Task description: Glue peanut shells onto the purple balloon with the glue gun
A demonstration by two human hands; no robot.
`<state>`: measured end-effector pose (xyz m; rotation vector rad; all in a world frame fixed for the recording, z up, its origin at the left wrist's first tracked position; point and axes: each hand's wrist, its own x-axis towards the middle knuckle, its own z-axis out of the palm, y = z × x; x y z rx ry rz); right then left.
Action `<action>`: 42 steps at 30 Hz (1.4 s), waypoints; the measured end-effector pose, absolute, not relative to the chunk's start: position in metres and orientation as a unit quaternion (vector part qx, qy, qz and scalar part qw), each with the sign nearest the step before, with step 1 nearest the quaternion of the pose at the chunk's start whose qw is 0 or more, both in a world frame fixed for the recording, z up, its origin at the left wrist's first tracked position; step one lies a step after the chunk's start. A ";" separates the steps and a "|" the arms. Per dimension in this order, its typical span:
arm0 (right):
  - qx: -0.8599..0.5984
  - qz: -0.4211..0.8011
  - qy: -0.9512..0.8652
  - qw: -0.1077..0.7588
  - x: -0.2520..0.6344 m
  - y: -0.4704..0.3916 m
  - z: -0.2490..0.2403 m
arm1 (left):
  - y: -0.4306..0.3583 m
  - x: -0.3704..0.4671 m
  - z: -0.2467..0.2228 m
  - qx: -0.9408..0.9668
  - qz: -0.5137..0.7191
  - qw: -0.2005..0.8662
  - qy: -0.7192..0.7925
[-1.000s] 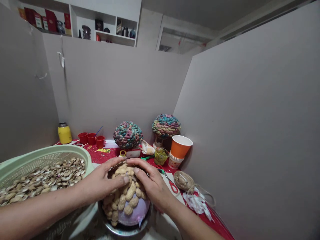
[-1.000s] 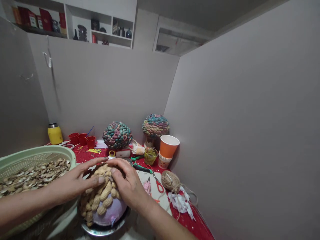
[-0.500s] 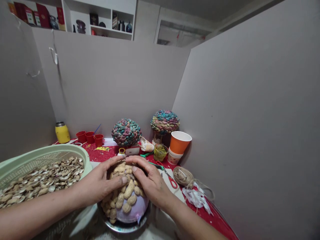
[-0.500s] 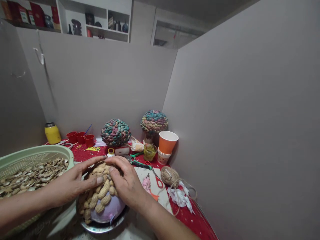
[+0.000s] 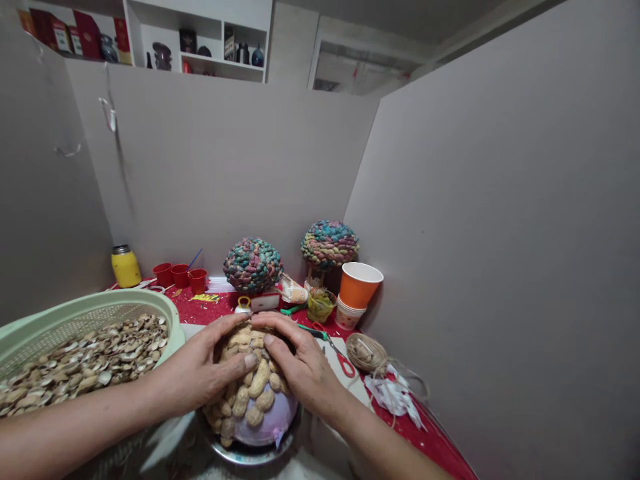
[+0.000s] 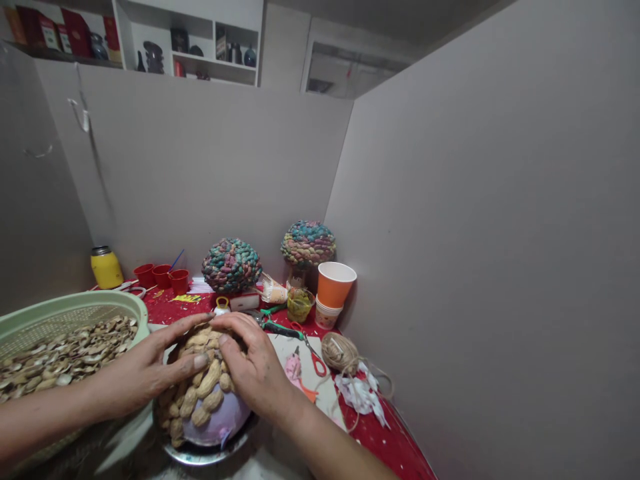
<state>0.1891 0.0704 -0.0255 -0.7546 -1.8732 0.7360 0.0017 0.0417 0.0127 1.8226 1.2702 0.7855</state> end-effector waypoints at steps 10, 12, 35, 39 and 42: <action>-0.306 0.295 -0.769 0.477 0.190 0.069 -0.024 | 0.045 -0.012 0.008 0.721 0.280 0.396 0.494; -0.307 0.297 -0.769 0.476 0.190 0.069 -0.024 | 0.044 -0.015 0.008 0.717 0.273 0.426 0.480; -0.311 0.268 -0.772 0.485 0.188 0.065 -0.020 | 0.043 -0.006 0.018 0.710 0.268 0.444 0.477; -0.315 0.259 -0.777 0.480 0.186 0.063 -0.019 | 0.042 -0.009 0.016 0.716 0.268 0.445 0.466; -0.317 0.258 -0.776 0.481 0.186 0.063 -0.019 | 0.043 -0.012 0.014 0.713 0.269 0.442 0.473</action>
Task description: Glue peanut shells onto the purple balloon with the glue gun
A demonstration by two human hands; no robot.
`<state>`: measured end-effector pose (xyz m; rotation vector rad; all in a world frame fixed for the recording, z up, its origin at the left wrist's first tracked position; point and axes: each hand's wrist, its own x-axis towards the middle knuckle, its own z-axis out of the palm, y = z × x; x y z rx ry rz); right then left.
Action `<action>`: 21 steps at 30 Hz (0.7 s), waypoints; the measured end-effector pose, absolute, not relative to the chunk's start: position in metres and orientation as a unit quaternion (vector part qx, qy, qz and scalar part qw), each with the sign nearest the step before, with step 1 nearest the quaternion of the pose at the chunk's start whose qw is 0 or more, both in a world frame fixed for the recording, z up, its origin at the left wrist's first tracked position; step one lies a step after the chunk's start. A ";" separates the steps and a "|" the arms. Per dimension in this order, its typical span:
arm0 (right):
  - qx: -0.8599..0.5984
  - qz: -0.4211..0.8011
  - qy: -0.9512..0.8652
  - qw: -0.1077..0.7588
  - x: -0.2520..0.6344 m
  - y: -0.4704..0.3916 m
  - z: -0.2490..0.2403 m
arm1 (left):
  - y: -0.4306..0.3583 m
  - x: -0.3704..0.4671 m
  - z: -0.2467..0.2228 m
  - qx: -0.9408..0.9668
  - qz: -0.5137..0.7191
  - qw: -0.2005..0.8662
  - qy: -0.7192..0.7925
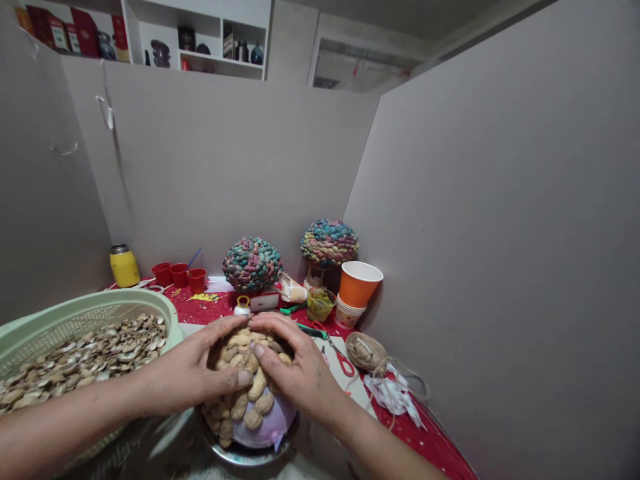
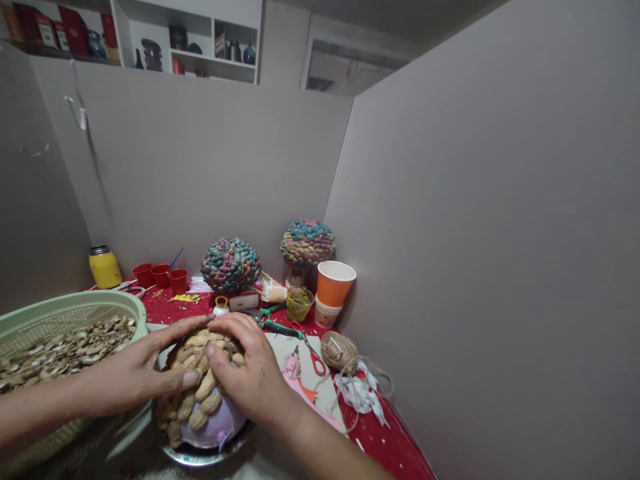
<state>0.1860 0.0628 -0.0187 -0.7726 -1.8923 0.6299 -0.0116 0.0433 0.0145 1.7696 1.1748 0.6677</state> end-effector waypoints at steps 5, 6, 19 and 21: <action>-0.325 0.269 -0.771 0.477 0.186 0.063 -0.019 | 0.045 -0.008 0.014 0.704 0.292 0.426 0.487; -0.328 0.271 -0.769 0.477 0.186 0.063 -0.019 | 0.045 -0.006 0.014 0.703 0.294 0.426 0.487; -0.333 0.266 -0.770 0.474 0.186 0.062 -0.018 | 0.043 -0.005 0.011 0.717 0.283 0.414 0.484; -0.333 0.267 -0.770 0.474 0.186 0.063 -0.019 | 0.044 -0.005 0.011 0.717 0.280 0.412 0.488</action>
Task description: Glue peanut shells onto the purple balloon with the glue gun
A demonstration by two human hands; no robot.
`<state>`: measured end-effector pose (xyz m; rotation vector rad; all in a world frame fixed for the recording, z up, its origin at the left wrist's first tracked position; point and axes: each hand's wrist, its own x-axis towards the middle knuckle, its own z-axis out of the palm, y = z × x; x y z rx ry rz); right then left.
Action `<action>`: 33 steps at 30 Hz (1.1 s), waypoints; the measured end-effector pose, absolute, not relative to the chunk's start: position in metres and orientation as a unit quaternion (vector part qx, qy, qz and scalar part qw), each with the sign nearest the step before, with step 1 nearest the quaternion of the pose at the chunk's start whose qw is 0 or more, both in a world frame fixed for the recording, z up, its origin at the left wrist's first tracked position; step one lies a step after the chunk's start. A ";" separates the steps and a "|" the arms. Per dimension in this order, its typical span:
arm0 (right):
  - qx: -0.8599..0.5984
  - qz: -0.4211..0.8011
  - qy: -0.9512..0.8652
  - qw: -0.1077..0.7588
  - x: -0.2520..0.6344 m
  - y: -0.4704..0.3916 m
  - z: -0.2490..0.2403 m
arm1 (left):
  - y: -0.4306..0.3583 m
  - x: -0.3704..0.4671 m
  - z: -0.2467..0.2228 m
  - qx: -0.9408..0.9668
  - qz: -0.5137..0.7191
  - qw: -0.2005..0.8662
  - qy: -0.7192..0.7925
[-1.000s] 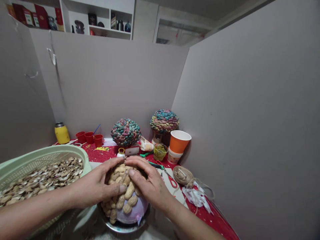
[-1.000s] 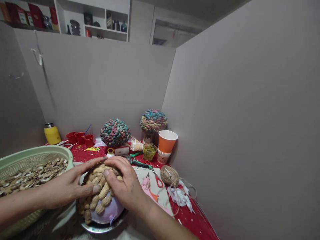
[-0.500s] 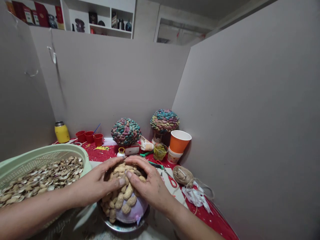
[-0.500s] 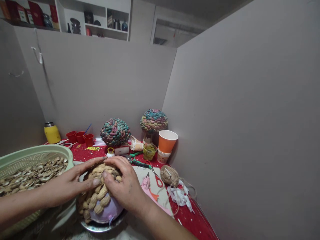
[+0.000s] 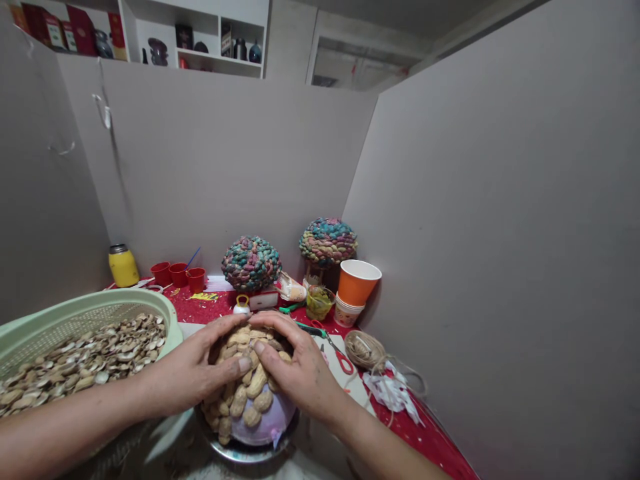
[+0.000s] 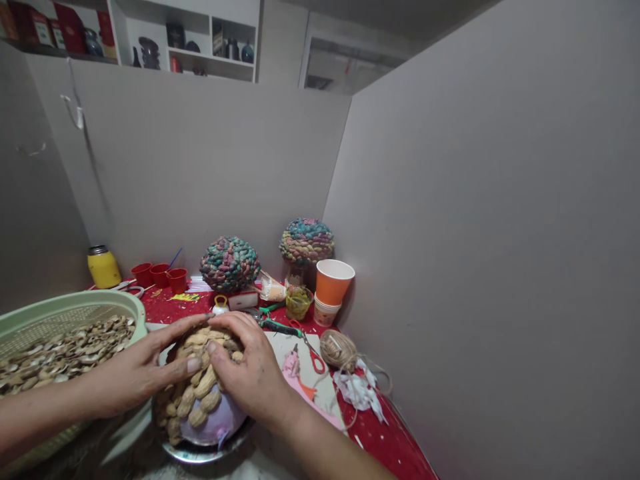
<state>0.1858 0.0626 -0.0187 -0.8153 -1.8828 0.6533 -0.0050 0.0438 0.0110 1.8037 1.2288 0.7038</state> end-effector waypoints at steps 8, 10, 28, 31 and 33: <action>-0.340 0.267 -0.765 0.477 0.186 0.064 -0.020 | 0.045 -0.014 0.007 0.712 0.267 0.446 0.472; -0.339 0.265 -0.766 0.478 0.186 0.064 -0.019 | 0.043 -0.013 0.009 0.716 0.263 0.446 0.468; -0.335 0.289 -0.766 0.467 0.189 0.063 -0.017 | 0.044 -0.011 0.008 0.737 0.287 0.387 0.474; -0.339 0.301 -0.756 0.472 0.191 0.063 -0.017 | 0.044 -0.010 0.008 0.736 0.294 0.384 0.474; -0.345 0.304 -0.747 0.480 0.192 0.065 -0.017 | 0.045 -0.010 0.007 0.730 0.291 0.383 0.486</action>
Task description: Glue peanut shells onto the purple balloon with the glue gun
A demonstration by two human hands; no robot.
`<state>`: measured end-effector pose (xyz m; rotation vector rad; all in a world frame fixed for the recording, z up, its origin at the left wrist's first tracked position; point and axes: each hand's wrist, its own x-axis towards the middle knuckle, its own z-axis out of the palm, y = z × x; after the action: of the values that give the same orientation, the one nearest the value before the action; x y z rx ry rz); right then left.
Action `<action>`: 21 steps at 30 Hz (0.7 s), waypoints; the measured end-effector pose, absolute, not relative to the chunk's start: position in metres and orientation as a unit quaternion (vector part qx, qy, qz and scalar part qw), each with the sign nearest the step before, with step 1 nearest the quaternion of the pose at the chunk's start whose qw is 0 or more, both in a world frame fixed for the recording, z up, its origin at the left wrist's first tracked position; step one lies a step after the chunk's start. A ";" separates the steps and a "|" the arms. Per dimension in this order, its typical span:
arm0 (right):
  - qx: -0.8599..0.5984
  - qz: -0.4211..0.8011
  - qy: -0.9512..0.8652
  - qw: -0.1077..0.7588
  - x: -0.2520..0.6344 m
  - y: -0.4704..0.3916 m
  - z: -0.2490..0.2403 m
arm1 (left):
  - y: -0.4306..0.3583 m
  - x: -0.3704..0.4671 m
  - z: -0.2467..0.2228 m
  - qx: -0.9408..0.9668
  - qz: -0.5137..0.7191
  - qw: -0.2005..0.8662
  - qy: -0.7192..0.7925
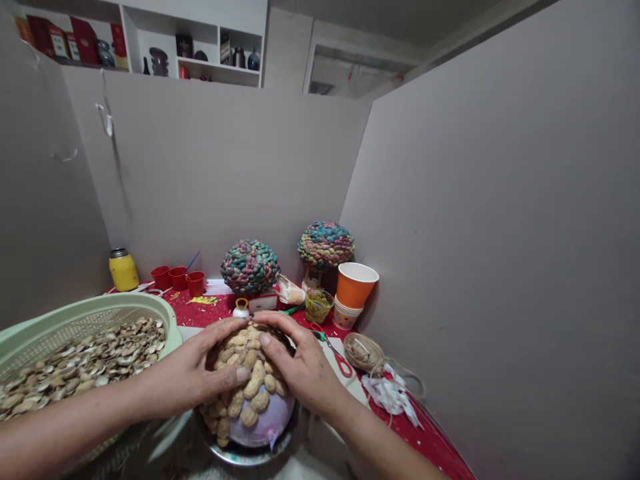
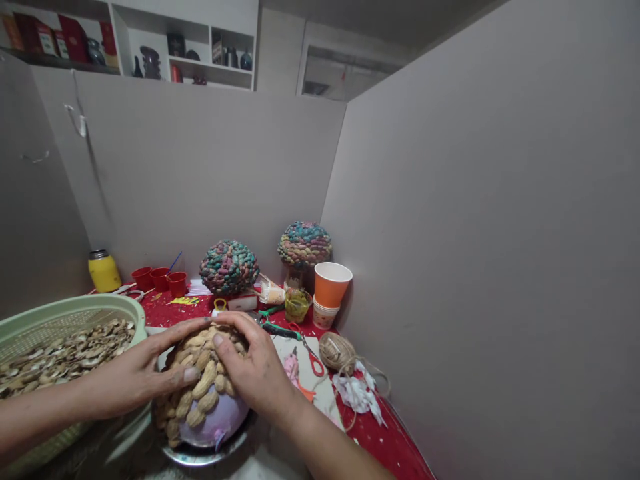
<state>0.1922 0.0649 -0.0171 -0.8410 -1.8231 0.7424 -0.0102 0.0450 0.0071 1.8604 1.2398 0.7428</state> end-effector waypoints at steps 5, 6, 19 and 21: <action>-0.395 0.328 -0.719 0.468 0.197 0.076 -0.020 | 0.049 -0.013 0.002 0.700 0.316 0.381 0.514; -0.403 0.336 -0.716 0.461 0.198 0.079 -0.022 | 0.048 -0.013 0.002 0.686 0.336 0.372 0.528; -0.411 0.382 -0.717 0.414 0.201 0.094 -0.040 | 0.001 0.012 -0.018 0.523 0.469 0.365 0.611; -0.414 0.383 -0.715 0.414 0.201 0.095 -0.041 | 0.008 0.016 -0.023 0.524 0.472 0.372 0.603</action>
<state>0.2010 0.0952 -0.0412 -1.0396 -1.7970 0.9631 0.0161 0.0085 -0.0235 1.3432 1.5468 1.2093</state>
